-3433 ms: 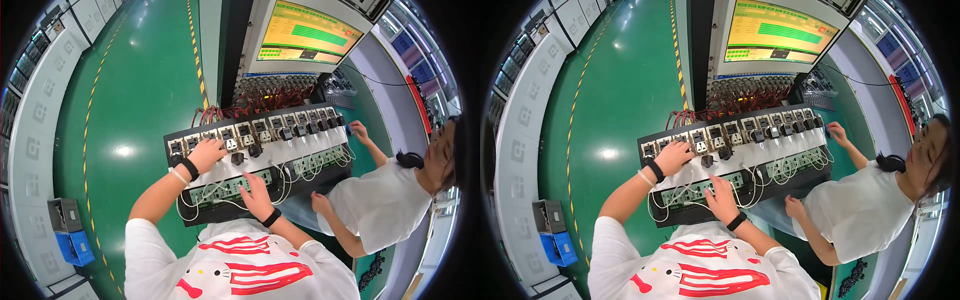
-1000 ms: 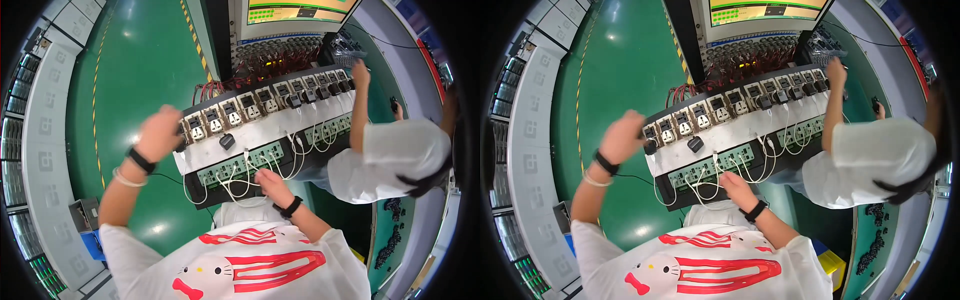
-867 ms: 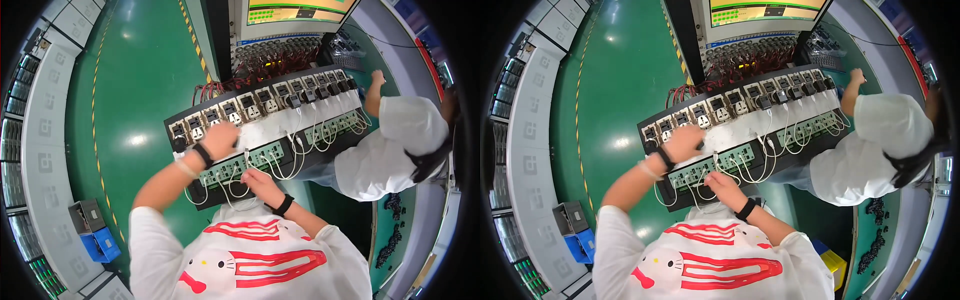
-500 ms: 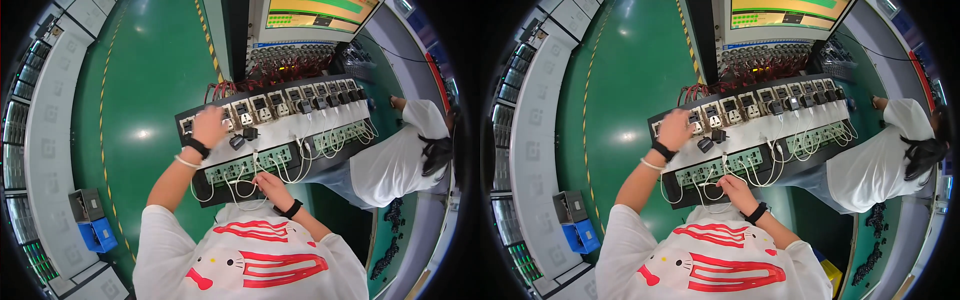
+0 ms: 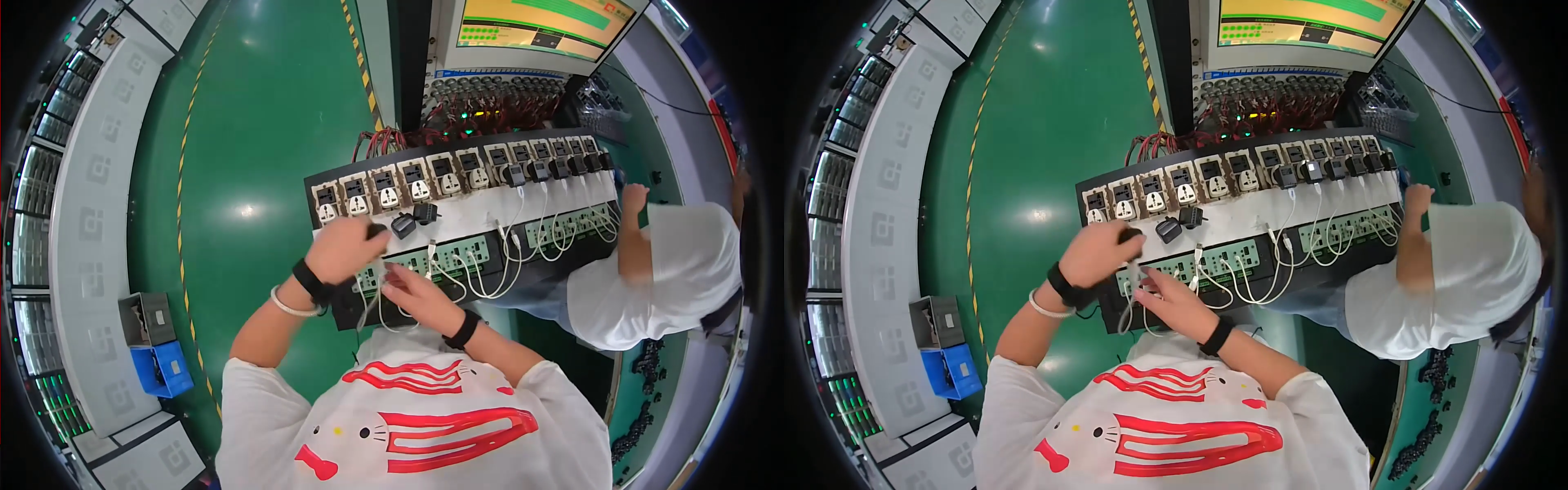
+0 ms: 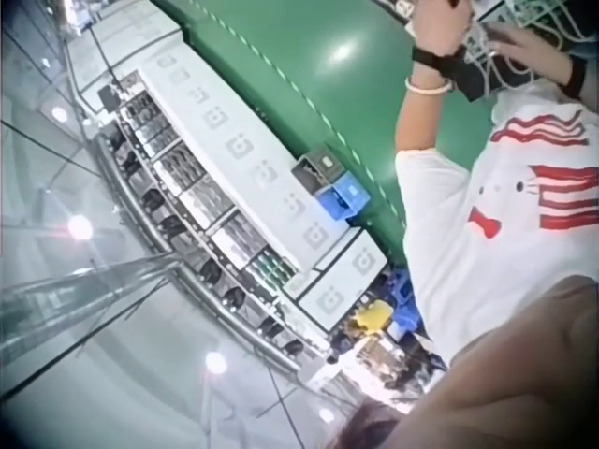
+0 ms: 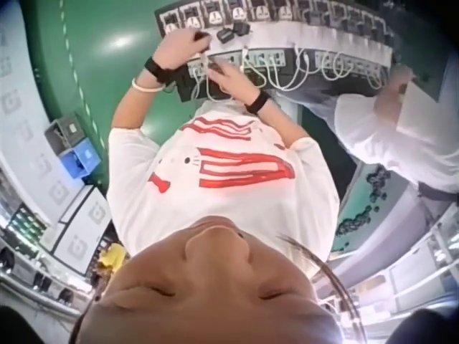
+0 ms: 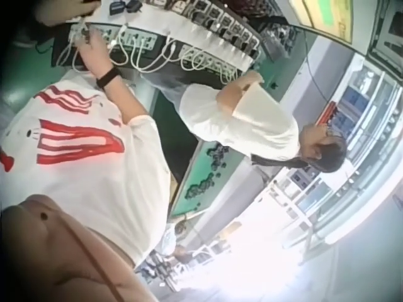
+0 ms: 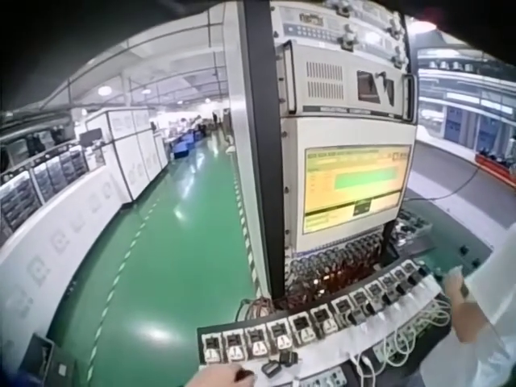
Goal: The person unplugs chargers and cables from a testing rack, carries them to a conveyor belt, and then brings a new set of chargers back to the rack to plug them in and connect the cables.
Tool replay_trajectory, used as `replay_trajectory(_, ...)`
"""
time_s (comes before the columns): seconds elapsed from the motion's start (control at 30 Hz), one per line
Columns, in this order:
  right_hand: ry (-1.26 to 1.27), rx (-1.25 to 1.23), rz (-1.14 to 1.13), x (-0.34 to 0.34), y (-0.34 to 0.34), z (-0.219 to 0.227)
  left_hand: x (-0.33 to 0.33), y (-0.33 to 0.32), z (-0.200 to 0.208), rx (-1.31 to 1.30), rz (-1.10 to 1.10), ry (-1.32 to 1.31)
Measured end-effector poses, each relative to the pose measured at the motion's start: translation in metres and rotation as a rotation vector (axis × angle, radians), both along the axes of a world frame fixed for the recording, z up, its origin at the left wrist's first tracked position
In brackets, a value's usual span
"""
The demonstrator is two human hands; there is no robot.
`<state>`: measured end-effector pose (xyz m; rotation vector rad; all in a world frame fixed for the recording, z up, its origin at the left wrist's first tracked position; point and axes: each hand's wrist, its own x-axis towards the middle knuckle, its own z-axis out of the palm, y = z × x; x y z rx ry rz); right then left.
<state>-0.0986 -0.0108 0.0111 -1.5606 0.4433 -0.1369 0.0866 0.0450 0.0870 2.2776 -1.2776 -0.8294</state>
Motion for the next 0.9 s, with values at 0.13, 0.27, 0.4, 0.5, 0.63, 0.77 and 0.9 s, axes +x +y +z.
replay_trajectory(0.13,0.126,0.497,-0.176,0.002,-0.001,0.003,-0.033,0.009,0.011,-0.034,-0.124,-0.352)
replay_trajectory(0.27,0.018,-0.026,-0.113,-0.008,-0.010,0.008,-0.031,0.009,0.012,-0.372,-0.496,-0.386)
replay_trajectory(0.4,0.026,-0.112,0.062,-0.025,0.001,0.019,-0.054,0.022,0.002,-0.059,-0.720,-0.288)
replay_trajectory(0.5,-0.139,-0.123,0.271,-0.039,0.009,0.038,-0.065,0.043,0.038,0.020,-0.776,-0.188)
replay_trajectory(0.63,-0.158,-0.008,0.341,-0.048,0.003,0.043,-0.038,0.051,0.082,0.127,-0.762,-0.277)
replay_trajectory(0.77,0.117,0.013,-0.087,-0.077,-0.010,0.001,0.064,0.043,0.100,-0.032,-0.133,-0.758)
replay_trajectory(0.9,0.097,-0.027,0.030,-0.055,-0.011,-0.007,0.063,-0.005,-0.016,0.051,0.065,0.178)
